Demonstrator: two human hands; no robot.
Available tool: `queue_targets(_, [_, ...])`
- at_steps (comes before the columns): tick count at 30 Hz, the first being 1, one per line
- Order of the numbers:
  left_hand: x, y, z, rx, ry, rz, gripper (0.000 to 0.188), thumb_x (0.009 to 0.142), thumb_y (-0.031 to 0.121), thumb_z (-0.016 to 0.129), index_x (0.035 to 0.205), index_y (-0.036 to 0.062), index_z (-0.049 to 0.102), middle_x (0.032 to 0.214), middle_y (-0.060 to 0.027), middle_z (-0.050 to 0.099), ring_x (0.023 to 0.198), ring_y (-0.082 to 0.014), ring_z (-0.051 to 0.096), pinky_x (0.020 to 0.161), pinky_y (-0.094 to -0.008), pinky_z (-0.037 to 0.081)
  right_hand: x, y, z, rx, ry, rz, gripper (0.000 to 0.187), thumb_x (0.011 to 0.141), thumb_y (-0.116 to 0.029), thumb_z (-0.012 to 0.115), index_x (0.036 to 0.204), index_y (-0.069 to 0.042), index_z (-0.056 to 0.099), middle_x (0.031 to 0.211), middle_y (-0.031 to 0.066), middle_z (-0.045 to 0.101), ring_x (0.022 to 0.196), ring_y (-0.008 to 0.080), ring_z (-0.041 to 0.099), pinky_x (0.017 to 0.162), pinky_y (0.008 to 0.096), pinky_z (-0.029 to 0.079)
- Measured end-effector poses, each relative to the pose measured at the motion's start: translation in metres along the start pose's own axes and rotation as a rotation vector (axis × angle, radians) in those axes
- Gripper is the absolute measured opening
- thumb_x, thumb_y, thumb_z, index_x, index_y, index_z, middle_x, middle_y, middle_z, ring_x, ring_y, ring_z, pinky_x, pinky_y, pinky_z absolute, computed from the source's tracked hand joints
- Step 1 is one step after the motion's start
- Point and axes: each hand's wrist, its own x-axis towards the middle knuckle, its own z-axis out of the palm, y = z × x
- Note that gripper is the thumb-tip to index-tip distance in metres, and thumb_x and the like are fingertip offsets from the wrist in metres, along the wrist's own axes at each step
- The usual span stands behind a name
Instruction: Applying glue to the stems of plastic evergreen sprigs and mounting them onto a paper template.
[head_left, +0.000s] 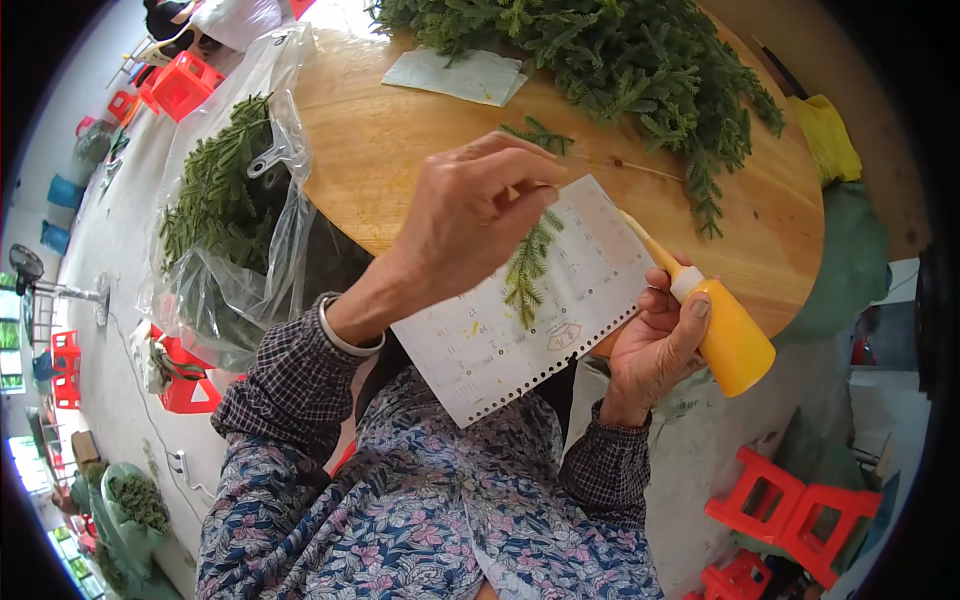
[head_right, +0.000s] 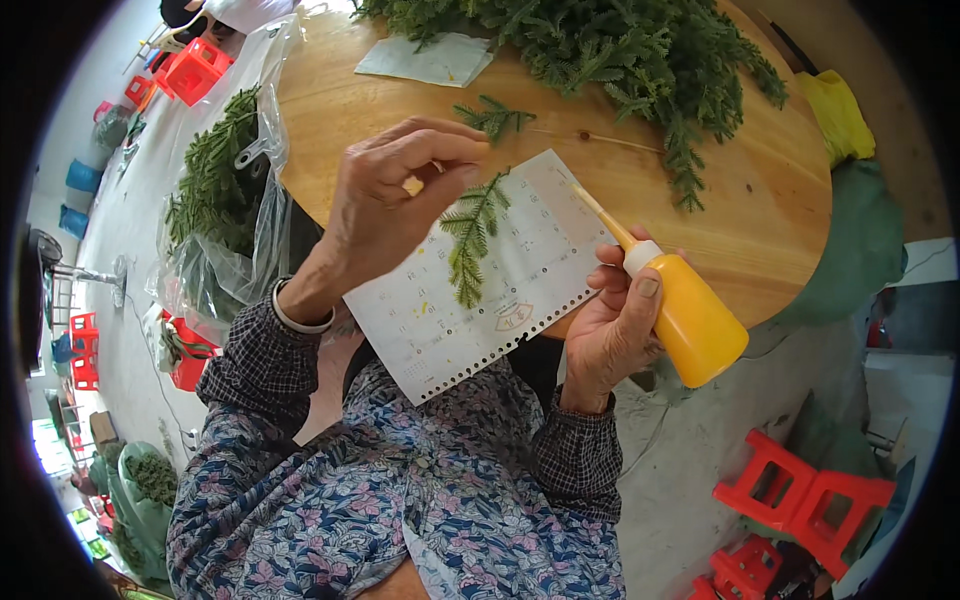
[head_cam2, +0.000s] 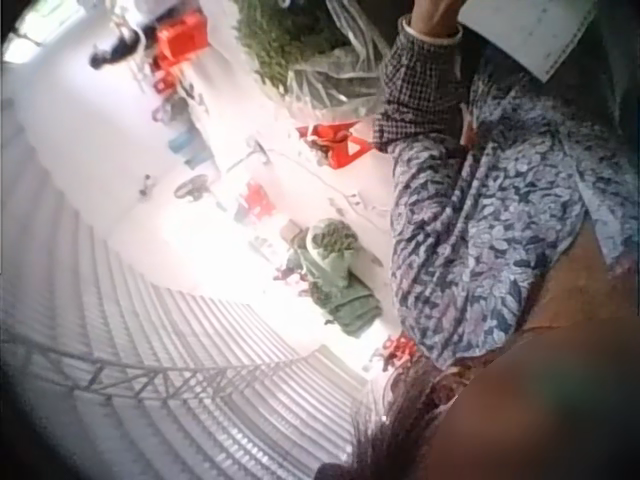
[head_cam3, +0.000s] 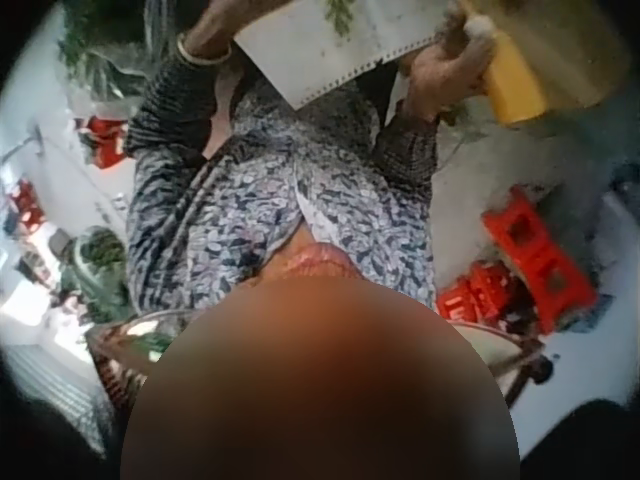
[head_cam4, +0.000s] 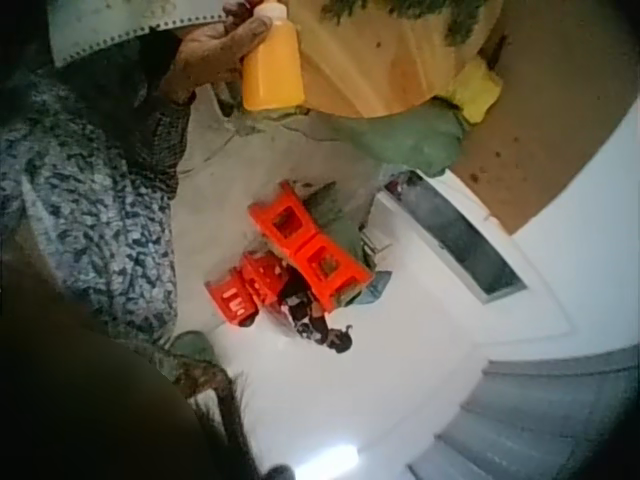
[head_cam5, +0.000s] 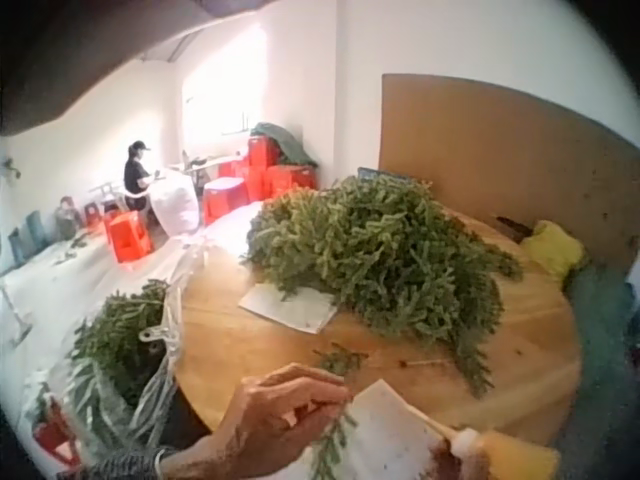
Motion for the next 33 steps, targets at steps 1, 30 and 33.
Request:
queue_targets(1, [-0.003,-0.002,-0.005,0.015,-0.021,-0.005,0.021,0.074,0.003,0.074,0.094,0.0038,0.069,0.097,-0.0045,0.066,0.065,-0.0116,0.057,0.058,-0.0214,0.046,0.001,-0.003,0.001,-0.003,0.0,-0.001,0.044,0.092,-0.016,0.058,0.131,-0.003,0.042,0.115,0.0212,0.059,0.079,0.0177,0.064,0.061,0.0197,0.05])
queue_targets(30, [-0.055,-0.007,0.002,0.253,-0.291,0.226,0.015,0.079,0.007,0.068,0.094,0.0066,0.066,0.112,-0.0054,0.056,0.099,-0.0243,0.052,0.084,-0.034,0.044,-0.018,-0.023,0.013,-0.021,0.01,-0.048,0.04,0.091,-0.029,0.061,0.121,-0.004,0.052,0.107,0.0178,0.063,0.077,0.0177,0.064,0.059,0.0185,0.047])
queue_targets(33, [-0.05,-0.008,-0.001,0.116,-0.237,0.182,0.017,0.08,0.009,0.067,0.096,0.0076,0.066,0.11,-0.0041,0.057,0.098,-0.0231,0.051,0.085,-0.0332,0.043,-0.023,-0.03,0.009,-0.025,0.012,-0.042,0.04,0.09,-0.03,0.062,0.121,-0.006,0.053,0.108,0.0179,0.063,0.077,0.0181,0.063,0.058,0.0179,0.046])
